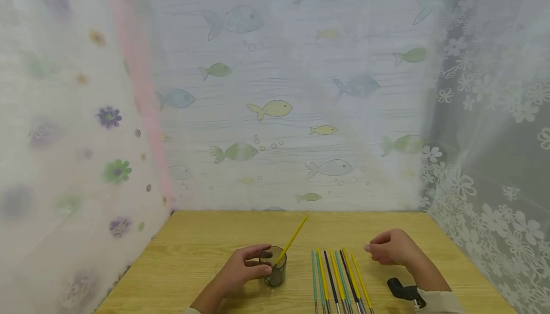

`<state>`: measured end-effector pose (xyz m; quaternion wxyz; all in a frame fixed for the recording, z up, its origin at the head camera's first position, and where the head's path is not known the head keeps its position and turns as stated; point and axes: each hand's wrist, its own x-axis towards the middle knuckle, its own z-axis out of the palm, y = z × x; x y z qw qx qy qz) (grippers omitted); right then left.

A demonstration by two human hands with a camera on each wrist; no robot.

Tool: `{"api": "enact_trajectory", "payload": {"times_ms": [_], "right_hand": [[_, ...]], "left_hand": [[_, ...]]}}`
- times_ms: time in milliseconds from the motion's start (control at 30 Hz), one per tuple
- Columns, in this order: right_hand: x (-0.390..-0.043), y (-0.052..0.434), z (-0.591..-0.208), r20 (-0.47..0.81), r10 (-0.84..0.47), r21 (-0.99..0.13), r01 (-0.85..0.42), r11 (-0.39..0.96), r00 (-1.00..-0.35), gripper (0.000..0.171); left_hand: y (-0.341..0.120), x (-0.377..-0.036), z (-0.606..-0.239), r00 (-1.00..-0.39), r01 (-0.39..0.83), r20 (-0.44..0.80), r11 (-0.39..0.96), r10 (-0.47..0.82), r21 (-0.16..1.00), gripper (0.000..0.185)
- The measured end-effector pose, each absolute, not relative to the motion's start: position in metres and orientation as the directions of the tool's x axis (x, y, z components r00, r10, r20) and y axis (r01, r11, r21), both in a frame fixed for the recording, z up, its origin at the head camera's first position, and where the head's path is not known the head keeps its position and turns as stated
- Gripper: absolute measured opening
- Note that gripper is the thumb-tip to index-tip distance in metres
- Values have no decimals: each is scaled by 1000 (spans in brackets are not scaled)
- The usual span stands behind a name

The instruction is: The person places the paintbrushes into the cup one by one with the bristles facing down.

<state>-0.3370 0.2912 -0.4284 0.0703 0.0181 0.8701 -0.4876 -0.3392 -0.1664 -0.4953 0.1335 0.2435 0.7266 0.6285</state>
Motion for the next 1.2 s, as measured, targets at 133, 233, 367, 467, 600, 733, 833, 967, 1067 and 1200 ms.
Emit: {"api": "enact_trajectory", "payload": {"times_ms": [133,233,367,467,600,733,833,967,1067,1200], "right_hand": [[-341,293,-438,-177,-47,-836,125,534,-983,45],[-343,291,-444,-191,-28,-826,145,544,-981,39],[-344,290,-451,-198,-23,-818,153,555,-980,36],[-344,289,-454,-195,-74,-817,120,564,-978,37],[-344,287,-458,-192,-148,-816,75,573,-970,36],[-343,282,-460,-193,-168,-812,61,580,-967,31],[-341,277,-461,-185,-170,-805,50,592,-968,27],[-339,271,-462,-172,-175,-786,28,618,-969,24],[-338,267,-463,-177,-178,-780,28,625,-968,23],[-338,262,-464,-191,-184,-777,35,628,-964,22]], "left_hand": [[-166,-338,-494,-847,189,115,93,520,978,62],[-166,-338,-495,-846,190,116,91,520,978,61],[-167,-339,-496,-845,184,113,86,522,979,61],[-167,-341,-497,-845,179,112,78,523,981,62],[-167,-342,-498,-843,178,112,77,526,981,62],[-168,-342,-497,-841,183,112,83,530,980,62],[-168,-342,-496,-840,184,111,87,531,979,62],[-168,-342,-496,-843,183,106,96,527,978,63],[-168,-342,-496,-846,185,105,103,523,977,62],[-168,-342,-496,-847,186,105,106,521,977,61]]}}
